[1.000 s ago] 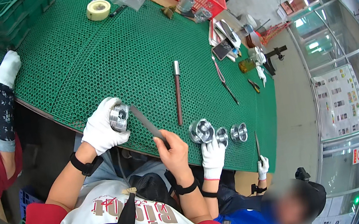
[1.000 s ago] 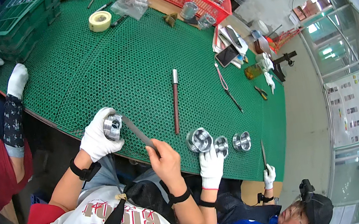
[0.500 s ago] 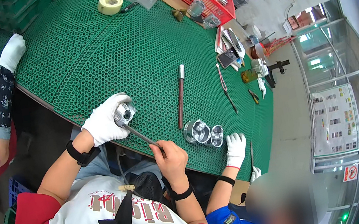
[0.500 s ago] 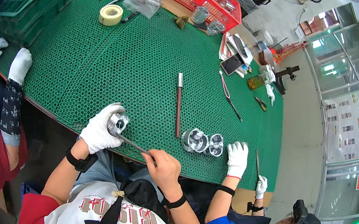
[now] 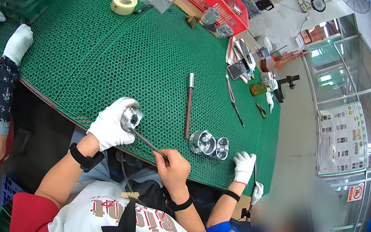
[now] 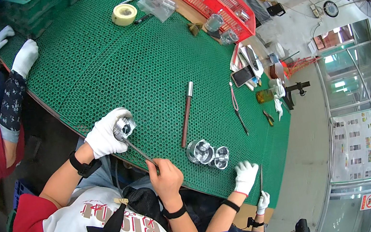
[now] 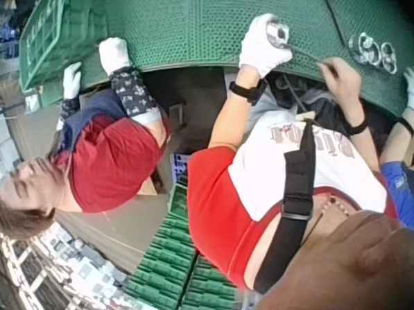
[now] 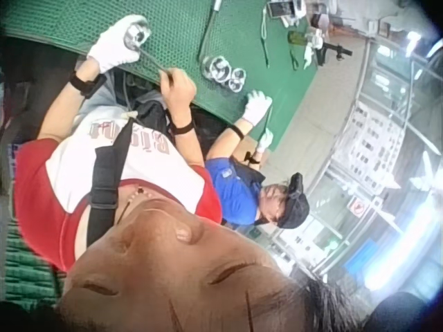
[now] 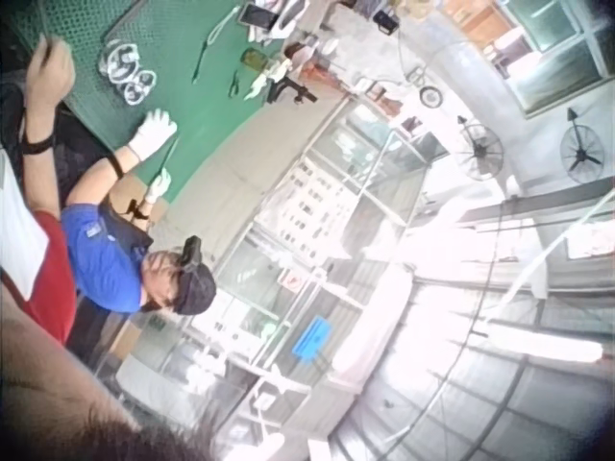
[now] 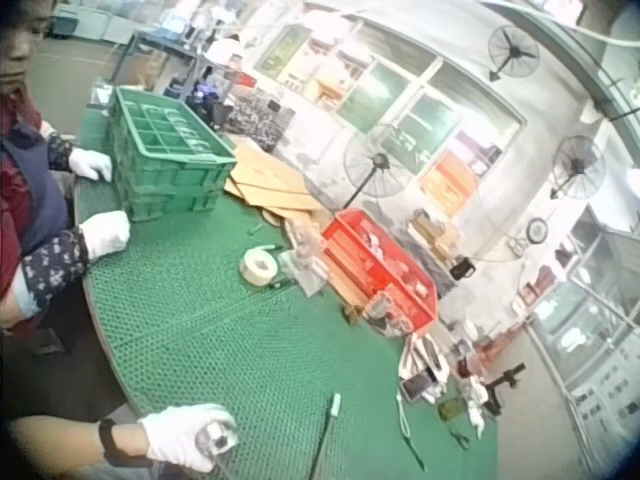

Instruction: Assembling connecting rods and pistons at a production workbench.

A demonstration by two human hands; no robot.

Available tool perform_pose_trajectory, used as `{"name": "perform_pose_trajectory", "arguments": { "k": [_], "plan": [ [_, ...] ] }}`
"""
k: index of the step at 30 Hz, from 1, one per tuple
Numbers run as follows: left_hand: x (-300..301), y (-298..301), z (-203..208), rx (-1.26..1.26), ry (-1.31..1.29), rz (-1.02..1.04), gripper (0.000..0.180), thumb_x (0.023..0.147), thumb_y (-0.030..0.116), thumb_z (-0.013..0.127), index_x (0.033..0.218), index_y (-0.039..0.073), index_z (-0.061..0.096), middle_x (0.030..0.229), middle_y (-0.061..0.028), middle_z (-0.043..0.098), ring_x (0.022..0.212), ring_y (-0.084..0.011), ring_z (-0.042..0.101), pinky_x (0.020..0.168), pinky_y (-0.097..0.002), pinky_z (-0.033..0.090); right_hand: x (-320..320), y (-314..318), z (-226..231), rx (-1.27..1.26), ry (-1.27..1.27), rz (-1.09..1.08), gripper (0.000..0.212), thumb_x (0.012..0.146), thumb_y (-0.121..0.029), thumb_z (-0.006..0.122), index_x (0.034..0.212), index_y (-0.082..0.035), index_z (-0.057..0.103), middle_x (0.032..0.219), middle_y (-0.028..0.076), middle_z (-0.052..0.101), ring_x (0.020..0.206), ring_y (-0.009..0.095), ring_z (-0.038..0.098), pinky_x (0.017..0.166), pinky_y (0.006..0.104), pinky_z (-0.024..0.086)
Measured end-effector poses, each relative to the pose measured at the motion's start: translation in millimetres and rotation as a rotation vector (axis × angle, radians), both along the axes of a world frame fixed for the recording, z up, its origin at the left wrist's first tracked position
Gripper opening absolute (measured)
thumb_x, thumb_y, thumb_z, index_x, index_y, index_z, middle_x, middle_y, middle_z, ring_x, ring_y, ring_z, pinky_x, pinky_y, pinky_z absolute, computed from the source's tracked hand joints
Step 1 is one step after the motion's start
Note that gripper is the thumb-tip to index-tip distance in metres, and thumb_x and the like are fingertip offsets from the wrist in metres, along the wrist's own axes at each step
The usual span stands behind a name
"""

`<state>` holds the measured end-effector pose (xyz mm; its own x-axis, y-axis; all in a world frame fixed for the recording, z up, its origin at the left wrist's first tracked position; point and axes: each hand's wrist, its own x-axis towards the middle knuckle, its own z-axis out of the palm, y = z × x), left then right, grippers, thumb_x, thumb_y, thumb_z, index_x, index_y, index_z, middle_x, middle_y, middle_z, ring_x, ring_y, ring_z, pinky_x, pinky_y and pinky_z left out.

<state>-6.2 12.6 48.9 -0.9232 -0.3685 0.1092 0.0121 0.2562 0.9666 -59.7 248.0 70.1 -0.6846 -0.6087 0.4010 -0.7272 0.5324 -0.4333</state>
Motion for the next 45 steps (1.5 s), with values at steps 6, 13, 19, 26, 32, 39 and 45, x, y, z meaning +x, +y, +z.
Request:
{"name": "perform_pose_trajectory", "arguments": {
  "k": [6,13,19,26,32,39,45],
  "plan": [
    [-3.0,-2.2,0.7,0.018,-0.042,0.006,0.077,0.053,0.008,0.082,0.127,0.010,0.060,0.120,-0.0067,0.064,0.106,-0.0201,0.063,0.095,-0.0311,0.052,-0.1,-6.9,3.4,-0.001,-0.035,-0.035,0.015,0.082,-0.012,0.082,0.082,-0.006,0.069,0.074,0.007,0.068,0.060,0.024,0.065,0.054,0.0343,0.048],
    [-1.9,-1.0,3.9,0.036,-0.057,0.000,0.077,0.053,0.008,0.081,0.126,0.010,0.060,0.112,-0.0063,0.066,0.101,-0.0191,0.064,0.092,-0.0313,0.053,1.2,-0.2,1.1,-0.024,0.005,-0.018,0.015,0.082,-0.012,0.082,0.082,-0.006,0.069,0.072,0.008,0.067,0.059,0.024,0.064,0.053,0.0339,0.048],
    [-1.8,0.4,6.3,0.087,-0.080,-0.005,0.072,0.054,0.009,0.080,0.123,0.009,0.061,0.111,-0.0059,0.065,0.101,-0.0200,0.064,0.091,-0.0313,0.053,1.5,4.5,-2.8,-0.029,0.003,-0.034,0.015,0.082,-0.012,0.083,0.081,-0.006,0.068,0.071,0.007,0.066,0.058,0.025,0.063,0.052,0.0346,0.047],
    [-1.5,0.3,5.0,0.066,-0.079,-0.008,0.071,0.053,0.010,0.081,0.122,0.009,0.061,0.114,-0.0058,0.065,0.102,-0.0212,0.064,0.092,-0.0306,0.053,1.7,3.7,-1.7,0.001,-0.016,-0.033,0.016,0.082,-0.014,0.082,0.082,-0.006,0.068,0.071,0.007,0.066,0.057,0.024,0.063,0.052,0.0351,0.047],
    [-2.3,3.3,4.4,-0.024,-0.004,0.012,0.069,0.053,0.009,0.080,0.120,0.009,0.061,0.109,-0.0045,0.064,0.098,-0.0199,0.064,0.089,-0.0300,0.052,0.3,6.5,-1.8,-0.004,-0.012,-0.016,0.016,0.082,-0.014,0.082,0.082,-0.006,0.068,0.072,0.007,0.067,0.058,0.024,0.063,0.053,0.0351,0.048],
    [-2.1,-0.3,1.7,0.059,-0.030,-0.007,0.069,0.053,0.008,0.080,0.119,0.010,0.061,0.108,-0.0042,0.064,0.096,-0.0189,0.063,0.089,-0.0300,0.052,-2.7,10.1,-1.3,0.008,0.004,-0.005,0.015,0.081,-0.011,0.082,0.082,-0.006,0.068,0.072,0.007,0.066,0.058,0.025,0.063,0.052,0.0353,0.048],
    [-0.5,0.2,3.1,0.004,-0.031,0.014,0.070,0.052,0.009,0.079,0.119,0.010,0.061,0.108,-0.0043,0.065,0.096,-0.0191,0.064,0.089,-0.0301,0.053,-2.5,6.2,0.8,0.000,0.015,0.012,0.014,0.081,-0.010,0.082,0.082,-0.006,0.068,0.072,0.007,0.066,0.058,0.025,0.063,0.052,0.0349,0.047]
  ]
}}
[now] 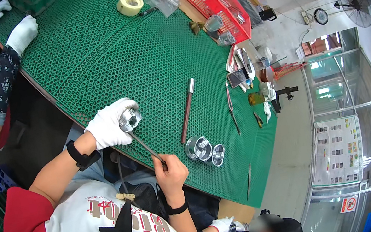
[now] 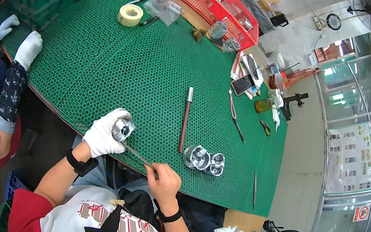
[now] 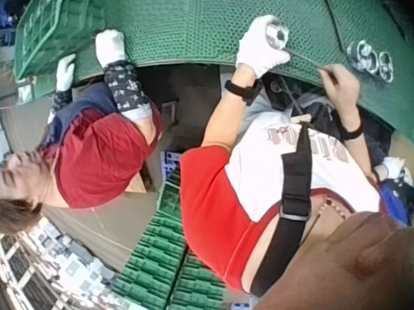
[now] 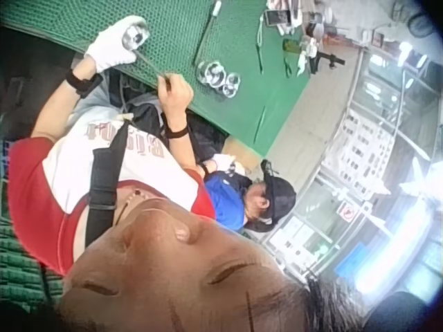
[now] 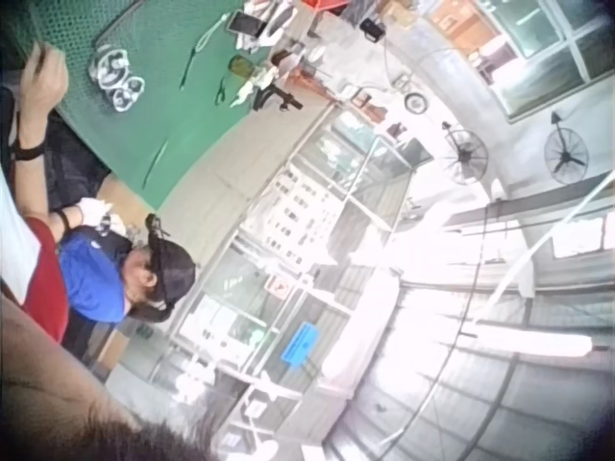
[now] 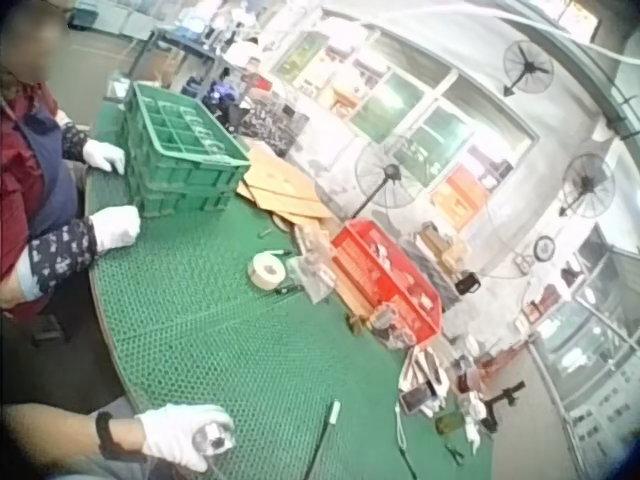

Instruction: Assembling connecting rods and pistons at a production workbench.

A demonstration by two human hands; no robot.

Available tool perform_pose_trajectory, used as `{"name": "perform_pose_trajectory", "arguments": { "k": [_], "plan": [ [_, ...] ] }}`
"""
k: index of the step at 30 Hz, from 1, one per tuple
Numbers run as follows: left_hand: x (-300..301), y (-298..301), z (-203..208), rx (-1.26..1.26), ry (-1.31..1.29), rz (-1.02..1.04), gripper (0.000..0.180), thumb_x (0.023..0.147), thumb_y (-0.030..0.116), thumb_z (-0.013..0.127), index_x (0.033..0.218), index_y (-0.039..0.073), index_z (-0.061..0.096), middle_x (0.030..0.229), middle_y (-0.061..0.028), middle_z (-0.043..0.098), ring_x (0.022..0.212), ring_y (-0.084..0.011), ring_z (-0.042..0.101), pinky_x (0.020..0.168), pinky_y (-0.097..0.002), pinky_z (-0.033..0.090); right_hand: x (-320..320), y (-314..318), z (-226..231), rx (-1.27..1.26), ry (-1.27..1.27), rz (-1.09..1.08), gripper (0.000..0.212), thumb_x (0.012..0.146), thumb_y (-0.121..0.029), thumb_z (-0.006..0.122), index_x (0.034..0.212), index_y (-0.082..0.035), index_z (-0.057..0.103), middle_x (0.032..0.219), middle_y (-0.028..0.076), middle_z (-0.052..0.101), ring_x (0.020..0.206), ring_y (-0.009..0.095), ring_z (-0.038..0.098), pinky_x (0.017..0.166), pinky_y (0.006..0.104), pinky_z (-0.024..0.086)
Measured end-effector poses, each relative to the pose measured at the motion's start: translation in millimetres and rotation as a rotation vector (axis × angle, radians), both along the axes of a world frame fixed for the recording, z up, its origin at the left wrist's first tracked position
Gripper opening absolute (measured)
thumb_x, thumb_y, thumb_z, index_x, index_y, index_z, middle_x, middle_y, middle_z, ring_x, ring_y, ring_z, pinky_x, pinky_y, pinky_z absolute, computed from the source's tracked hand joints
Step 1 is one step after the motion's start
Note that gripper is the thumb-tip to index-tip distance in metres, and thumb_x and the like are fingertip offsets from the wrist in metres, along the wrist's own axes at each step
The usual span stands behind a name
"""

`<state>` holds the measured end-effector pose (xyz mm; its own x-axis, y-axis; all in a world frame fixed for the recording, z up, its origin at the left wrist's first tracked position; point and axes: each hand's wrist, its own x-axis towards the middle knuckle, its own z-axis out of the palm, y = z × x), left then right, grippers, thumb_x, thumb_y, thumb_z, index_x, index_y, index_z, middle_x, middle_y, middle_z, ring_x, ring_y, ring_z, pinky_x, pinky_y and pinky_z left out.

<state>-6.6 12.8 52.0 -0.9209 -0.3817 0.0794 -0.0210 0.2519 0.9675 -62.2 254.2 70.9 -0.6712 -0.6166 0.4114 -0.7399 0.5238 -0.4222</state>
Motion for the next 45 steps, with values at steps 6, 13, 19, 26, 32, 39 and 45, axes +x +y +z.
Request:
{"name": "perform_pose_trajectory", "arguments": {
  "k": [6,13,19,26,32,39,45],
  "plan": [
    [1.4,0.7,-2.9,0.049,-0.041,-0.008,0.071,0.052,0.009,0.080,0.120,0.011,0.062,0.107,-0.0042,0.066,0.096,-0.0187,0.065,0.089,-0.0305,0.054,1.7,-5.2,-1.0,-0.022,0.020,0.006,0.014,0.081,-0.010,0.082,0.082,-0.006,0.069,0.072,0.007,0.066,0.057,0.025,0.062,0.052,0.0349,0.048],
    [0.5,-2.1,4.4,0.097,-0.100,-0.013,0.074,0.051,0.009,0.081,0.122,0.011,0.062,0.108,-0.0044,0.067,0.097,-0.0174,0.064,0.089,-0.0297,0.054,2.2,-4.5,-4.0,-0.035,0.011,-0.011,0.016,0.081,-0.010,0.083,0.083,-0.006,0.068,0.074,0.007,0.067,0.059,0.025,0.064,0.053,0.0351,0.048],
    [2.2,-1.3,1.6,-0.003,-0.015,-0.018,0.071,0.054,0.010,0.079,0.123,0.010,0.061,0.116,-0.0044,0.066,0.101,-0.0173,0.065,0.091,-0.0292,0.052,5.4,-5.3,-6.0,-0.027,-0.014,-0.042,0.016,0.081,-0.011,0.083,0.083,-0.006,0.068,0.075,0.007,0.068,0.059,0.025,0.064,0.054,0.0355,0.049],
    [2.3,0.0,-5.5,0.039,0.038,-0.005,0.067,0.059,0.007,0.078,0.123,0.010,0.061,0.114,-0.0030,0.065,0.099,-0.0146,0.063,0.089,-0.0287,0.052,6.8,-4.9,-4.4,-0.028,-0.030,-0.080,0.015,0.083,-0.015,0.082,0.083,-0.008,0.069,0.073,0.006,0.067,0.054,0.023,0.061,0.051,0.0349,0.047],
    [4.4,-15.7,-2.9,0.266,-0.057,-0.100,0.073,0.062,0.006,0.078,0.132,0.008,0.058,0.117,-0.0041,0.066,0.103,-0.0117,0.061,0.093,-0.0287,0.051,-11.1,-16.2,4.3,-0.121,-0.128,-0.052,0.017,0.085,-0.016,0.082,0.086,-0.005,0.069,0.074,0.008,0.068,0.058,0.022,0.066,0.053,0.0333,0.050],
    [-7.2,-60.1,-6.6,0.377,0.014,-0.426,0.080,0.060,0.021,0.080,0.135,0.002,0.058,0.116,-0.0069,0.068,0.103,-0.0155,0.064,0.094,-0.0313,0.053,-34.6,-24.6,20.1,-0.102,-0.014,0.036,0.014,0.083,-0.012,0.081,0.086,-0.006,0.068,0.074,0.007,0.067,0.058,0.023,0.064,0.053,0.0347,0.047],
    [-14.6,-65.7,-9.6,0.445,-0.049,-0.439,0.079,0.057,0.017,0.080,0.133,0.001,0.060,0.116,-0.0064,0.068,0.102,-0.0143,0.064,0.095,-0.0308,0.053,-39.1,-48.6,14.8,-0.088,0.041,0.106,0.014,0.083,-0.013,0.081,0.084,-0.006,0.068,0.074,0.006,0.067,0.062,0.025,0.064,0.055,0.0354,0.048]
  ]
}}
